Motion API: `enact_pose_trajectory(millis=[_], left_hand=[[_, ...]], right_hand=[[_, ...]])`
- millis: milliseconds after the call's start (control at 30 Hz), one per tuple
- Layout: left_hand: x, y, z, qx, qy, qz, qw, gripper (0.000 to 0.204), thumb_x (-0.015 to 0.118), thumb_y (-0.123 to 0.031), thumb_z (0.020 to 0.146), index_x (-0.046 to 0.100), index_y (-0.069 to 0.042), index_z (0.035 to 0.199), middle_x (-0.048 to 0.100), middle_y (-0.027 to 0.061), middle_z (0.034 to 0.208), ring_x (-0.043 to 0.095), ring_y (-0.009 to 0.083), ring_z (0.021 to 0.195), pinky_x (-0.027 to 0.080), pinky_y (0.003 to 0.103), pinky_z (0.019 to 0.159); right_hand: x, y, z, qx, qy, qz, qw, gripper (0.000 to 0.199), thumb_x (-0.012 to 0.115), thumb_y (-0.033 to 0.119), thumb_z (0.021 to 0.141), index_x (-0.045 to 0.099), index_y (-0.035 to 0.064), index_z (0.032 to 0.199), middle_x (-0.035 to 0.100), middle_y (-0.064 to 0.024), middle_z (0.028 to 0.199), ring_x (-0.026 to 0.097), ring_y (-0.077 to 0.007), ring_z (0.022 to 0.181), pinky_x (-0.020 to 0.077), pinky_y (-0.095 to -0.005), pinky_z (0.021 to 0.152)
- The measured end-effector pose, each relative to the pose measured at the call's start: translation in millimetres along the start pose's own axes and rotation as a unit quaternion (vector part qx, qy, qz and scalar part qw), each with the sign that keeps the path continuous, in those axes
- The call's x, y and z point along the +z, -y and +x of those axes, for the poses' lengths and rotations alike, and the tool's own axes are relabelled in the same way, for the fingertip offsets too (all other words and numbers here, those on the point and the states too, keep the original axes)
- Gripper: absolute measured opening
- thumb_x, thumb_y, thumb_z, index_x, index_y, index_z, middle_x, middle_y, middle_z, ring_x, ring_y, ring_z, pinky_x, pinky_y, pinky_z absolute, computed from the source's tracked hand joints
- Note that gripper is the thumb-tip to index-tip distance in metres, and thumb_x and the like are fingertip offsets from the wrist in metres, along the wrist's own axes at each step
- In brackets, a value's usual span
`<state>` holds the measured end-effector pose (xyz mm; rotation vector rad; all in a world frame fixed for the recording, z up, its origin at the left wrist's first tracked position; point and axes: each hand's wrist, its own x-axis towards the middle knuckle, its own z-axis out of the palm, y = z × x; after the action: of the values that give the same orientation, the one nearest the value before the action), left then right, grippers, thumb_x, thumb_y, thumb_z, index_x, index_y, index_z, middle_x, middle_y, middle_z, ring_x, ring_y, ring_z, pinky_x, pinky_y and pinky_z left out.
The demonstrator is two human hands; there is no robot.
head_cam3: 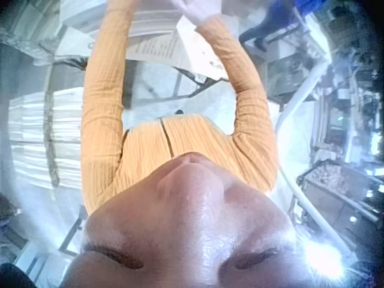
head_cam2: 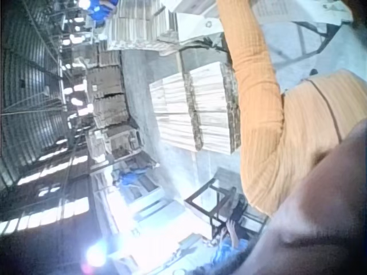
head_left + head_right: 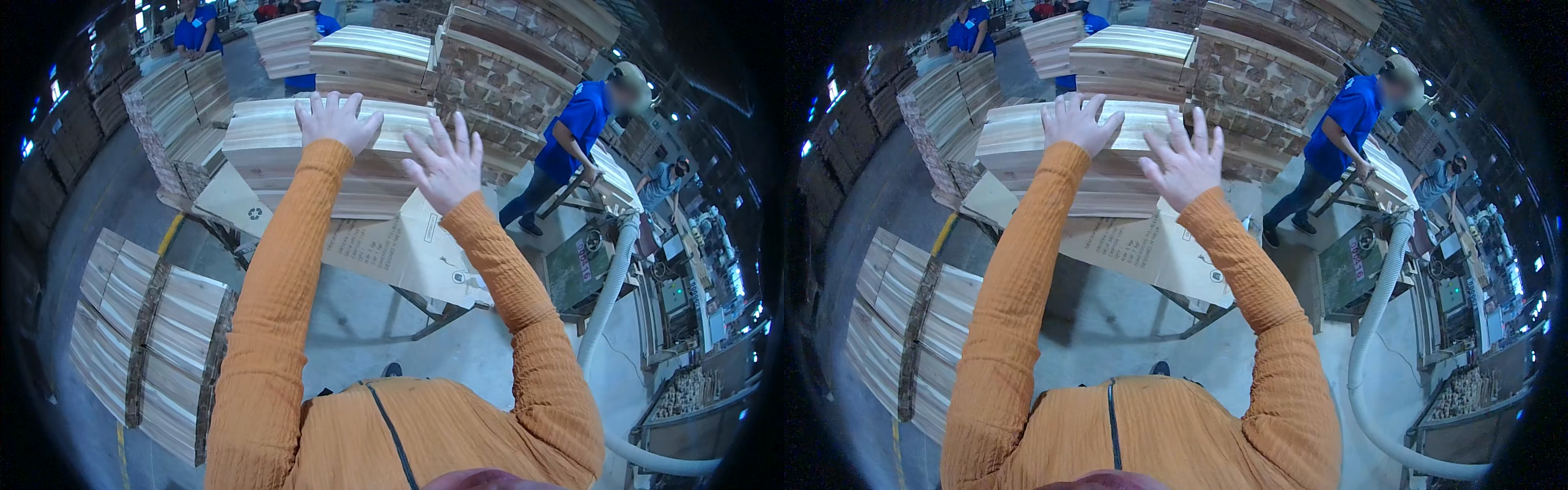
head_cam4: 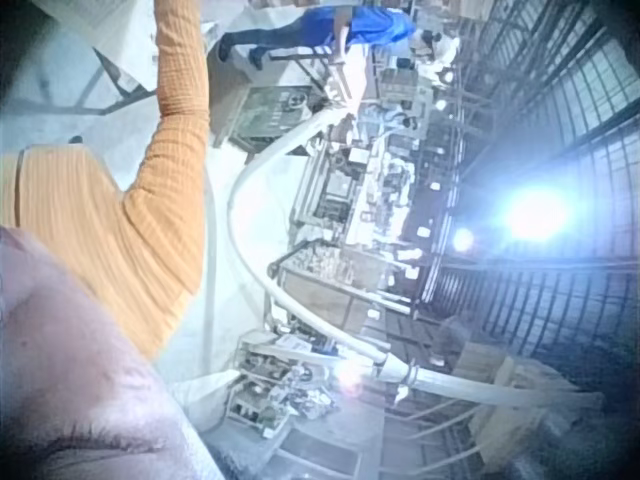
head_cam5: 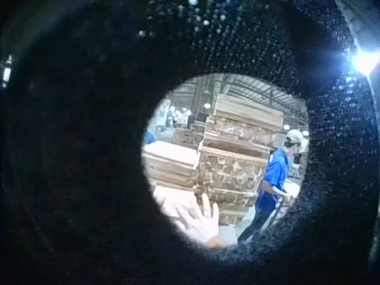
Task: The person applies wood filler to defects on individual wooden planks using a small white spatula. They pick up each plank, spread the filler into holes or cracks, and place the plank back into a stack. The process is repeated for several planks in a workshop setting.
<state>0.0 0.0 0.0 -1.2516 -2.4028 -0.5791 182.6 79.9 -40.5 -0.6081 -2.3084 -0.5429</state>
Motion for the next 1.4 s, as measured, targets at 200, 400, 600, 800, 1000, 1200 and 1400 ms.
enact_pose_trajectory(millis=[200,400,600,800,1000,1200,1400], left_hand=[[8.1,-2.5,-1.3,-0.003,-0.007,0.013,1.0,0.06,0.041,-0.059,0.086,0.049,-0.022,0.132,0.042,0.0105,0.139,0.029,0.0326,0.133,0.014,0.057,0.109],[3.1,-5.4,3.7,0.009,-0.004,0.0,1.0,0.058,0.042,-0.058,0.085,0.05,-0.021,0.13,0.044,0.0123,0.136,0.031,0.0344,0.132,0.014,0.058,0.108],[5.4,0.2,1.7,-0.008,0.006,0.007,1.0,0.061,0.043,-0.061,0.084,0.051,-0.022,0.129,0.044,0.0103,0.137,0.031,0.0332,0.132,0.013,0.058,0.109],[9.0,-4.9,1.2,0.01,-0.02,0.004,1.0,0.06,0.043,-0.06,0.084,0.05,-0.021,0.13,0.044,0.0111,0.136,0.031,0.0339,0.132,0.014,0.058,0.108],[4.6,-2.8,2.9,0.002,-0.001,0.006,1.0,0.062,0.042,-0.062,0.084,0.049,-0.023,0.131,0.041,0.0105,0.139,0.028,0.034,0.134,0.014,0.058,0.109],[6.6,-2.2,0.8,-0.001,0.001,0.006,1.0,0.063,0.042,-0.063,0.084,0.047,-0.024,0.133,0.041,0.0118,0.14,0.027,0.0361,0.135,0.012,0.058,0.109],[7.9,-1.1,-0.5,0.002,-0.022,0.007,1.0,0.063,0.042,-0.063,0.084,0.047,-0.024,0.133,0.042,0.0126,0.139,0.028,0.0368,0.134,0.013,0.058,0.109]], right_hand=[[-8.0,-33.2,-21.4,0.013,0.014,0.045,0.999,0.041,0.045,0.047,0.089,0.057,0.0305,0.124,0.032,-0.0077,0.146,0.018,-0.0376,0.137,0.0149,-0.0594,0.106],[17.3,-58.0,-7.3,0.032,0.003,0.128,0.991,0.041,0.041,0.044,0.092,0.054,0.0301,0.128,0.031,-0.0083,0.147,0.018,-0.0377,0.137,0.0158,-0.0564,0.107],[8.4,-51.5,-24.1,0.012,0.028,0.163,0.986,0.04,0.039,0.043,0.092,0.057,0.0323,0.126,0.032,-0.0077,0.147,0.017,-0.0376,0.138,0.0144,-0.0542,0.109],[29.2,-70.2,37.7,-0.037,0.083,0.294,0.952,0.048,0.022,0.047,0.095,0.053,0.0355,0.129,0.025,-0.0064,0.152,0.01,-0.0375,0.14,0.0087,-0.0499,0.112],[35.2,-72.4,44.7,-0.157,0.13,0.296,0.933,0.05,0.017,0.046,0.096,0.054,0.0367,0.128,0.027,-0.0062,0.151,0.007,-0.0338,0.142,0.0031,-0.0479,0.113],[13.9,-61.5,10.1,-0.055,0.033,0.231,0.971,0.046,0.026,0.042,0.096,0.056,0.0274,0.129,0.027,-0.0065,0.151,0.011,-0.0347,0.14,0.0084,-0.049,0.112],[1.2,-3.0,-20.4,0.018,-0.003,0.061,0.998,0.044,0.038,0.044,0.094,0.058,0.0213,0.125,0.027,-0.0081,0.15,0.011,-0.0355,0.14,0.0076,-0.0574,0.108]])
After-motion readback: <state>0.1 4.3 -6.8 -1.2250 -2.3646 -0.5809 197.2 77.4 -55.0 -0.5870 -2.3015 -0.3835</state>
